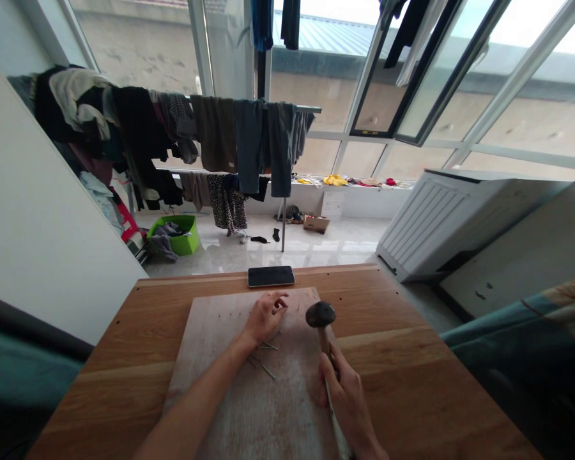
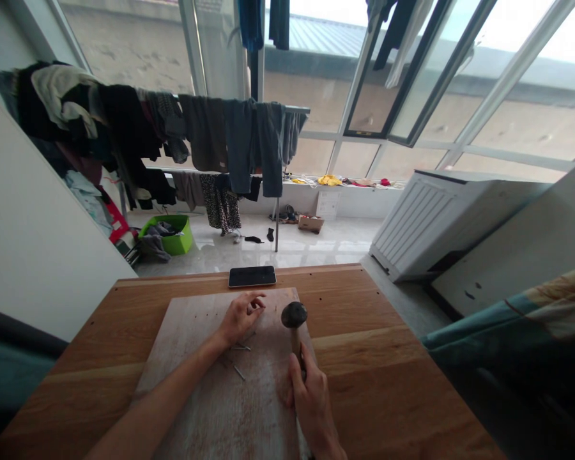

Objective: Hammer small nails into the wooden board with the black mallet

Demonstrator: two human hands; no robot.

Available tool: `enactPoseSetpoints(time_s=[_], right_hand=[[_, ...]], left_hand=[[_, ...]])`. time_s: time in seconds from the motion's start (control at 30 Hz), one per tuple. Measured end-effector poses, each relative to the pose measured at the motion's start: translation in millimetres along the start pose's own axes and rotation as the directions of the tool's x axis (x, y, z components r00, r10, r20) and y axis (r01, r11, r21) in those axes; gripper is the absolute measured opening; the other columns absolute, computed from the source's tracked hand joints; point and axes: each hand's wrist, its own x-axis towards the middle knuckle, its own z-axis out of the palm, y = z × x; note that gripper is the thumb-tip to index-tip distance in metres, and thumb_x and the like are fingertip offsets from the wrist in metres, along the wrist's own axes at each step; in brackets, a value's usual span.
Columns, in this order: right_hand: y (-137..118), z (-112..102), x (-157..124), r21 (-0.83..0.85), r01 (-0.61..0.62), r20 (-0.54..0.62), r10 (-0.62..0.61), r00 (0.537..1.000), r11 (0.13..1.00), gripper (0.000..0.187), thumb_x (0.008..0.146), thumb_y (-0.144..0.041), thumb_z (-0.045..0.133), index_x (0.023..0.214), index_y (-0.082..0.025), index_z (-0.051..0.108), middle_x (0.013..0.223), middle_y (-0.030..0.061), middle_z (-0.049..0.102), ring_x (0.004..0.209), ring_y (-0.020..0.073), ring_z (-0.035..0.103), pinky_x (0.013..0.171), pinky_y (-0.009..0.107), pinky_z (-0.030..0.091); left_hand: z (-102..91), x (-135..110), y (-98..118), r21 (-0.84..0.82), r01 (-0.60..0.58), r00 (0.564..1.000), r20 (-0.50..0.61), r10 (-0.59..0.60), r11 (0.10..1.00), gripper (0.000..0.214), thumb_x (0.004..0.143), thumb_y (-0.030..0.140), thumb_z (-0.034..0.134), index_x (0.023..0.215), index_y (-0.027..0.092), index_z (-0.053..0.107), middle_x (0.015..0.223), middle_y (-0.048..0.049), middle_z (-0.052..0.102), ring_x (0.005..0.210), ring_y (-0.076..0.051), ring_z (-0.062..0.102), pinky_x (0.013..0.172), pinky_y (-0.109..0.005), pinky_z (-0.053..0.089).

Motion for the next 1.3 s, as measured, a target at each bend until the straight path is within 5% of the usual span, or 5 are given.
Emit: enactPoseSetpoints(time_s=[0.13,0.37,0.8,1.1,1.3], right_hand=[[-18.5,2.9,4.6,0.022,0.049,0.061,-0.051,0.997,0.999,0.049,0.094,-0.057,0.044,0.111,-0.014,0.061,0.059,-0.0057,0.050,0.037,0.0097,0.045,0.036,0.020,0.037],[-39.1,18.2,20.1,-0.046,0.095,0.126,-0.089,0.988,0.994,0.054,0.094,-0.053,0.042,0.128,-0.013,0.057,0.063,-0.0030,0.056,0.039,0.0109,0.050,0.038,0.020,0.040],[-21.8,13.7,0.1,0.029,-0.014,0.125,0.010,0.992,0.999,0.060,0.091,-0.057,0.045,0.132,-0.013,0.057,0.062,-0.0039,0.055,0.037,0.0113,0.047,0.036,0.021,0.039],[16.4,-0.7,-18.3,-0.074,-0.030,0.049,0.034,0.998,0.997,0.063,0.089,-0.060,0.050,0.130,-0.015,0.064,0.060,0.0027,0.066,0.050,0.0229,0.063,0.043,0.029,0.048],[16.2,1.8,-18.4,-0.062,-0.017,0.013,0.017,1.000,0.998,0.061,0.089,-0.059,0.051,0.130,-0.016,0.064,0.057,0.0005,0.063,0.047,0.0206,0.060,0.044,0.028,0.048]], left_hand=[[0.2,0.2,0.0,-0.014,0.011,1.000,0.001,-0.011,1.000,0.034,0.081,0.010,0.061,0.113,0.019,0.064,0.089,-0.0016,0.073,0.072,-0.014,0.062,0.074,-0.026,0.051],[-0.3,0.1,0.7,-0.019,0.007,1.000,0.010,-0.007,1.000,0.037,0.077,0.006,0.059,0.112,0.019,0.064,0.086,0.0001,0.072,0.067,-0.012,0.059,0.069,-0.023,0.048],[-12.6,-0.3,7.4,0.035,0.014,0.999,0.037,-0.015,0.999,0.028,0.074,0.014,0.061,0.102,0.015,0.062,0.094,-0.0027,0.061,0.072,-0.013,0.058,0.070,-0.026,0.049],[-36.0,-18.4,51.7,0.548,-0.181,0.906,0.416,-0.079,0.816,0.006,0.070,0.019,0.066,0.076,0.018,0.066,0.103,-0.0119,0.061,0.100,-0.028,0.060,0.089,-0.037,0.048],[-39.0,-6.2,40.6,0.374,-0.047,0.944,0.319,-0.081,0.926,0.005,0.073,0.014,0.060,0.074,0.018,0.062,0.074,-0.0037,0.065,0.070,-0.018,0.062,0.069,-0.027,0.048]])
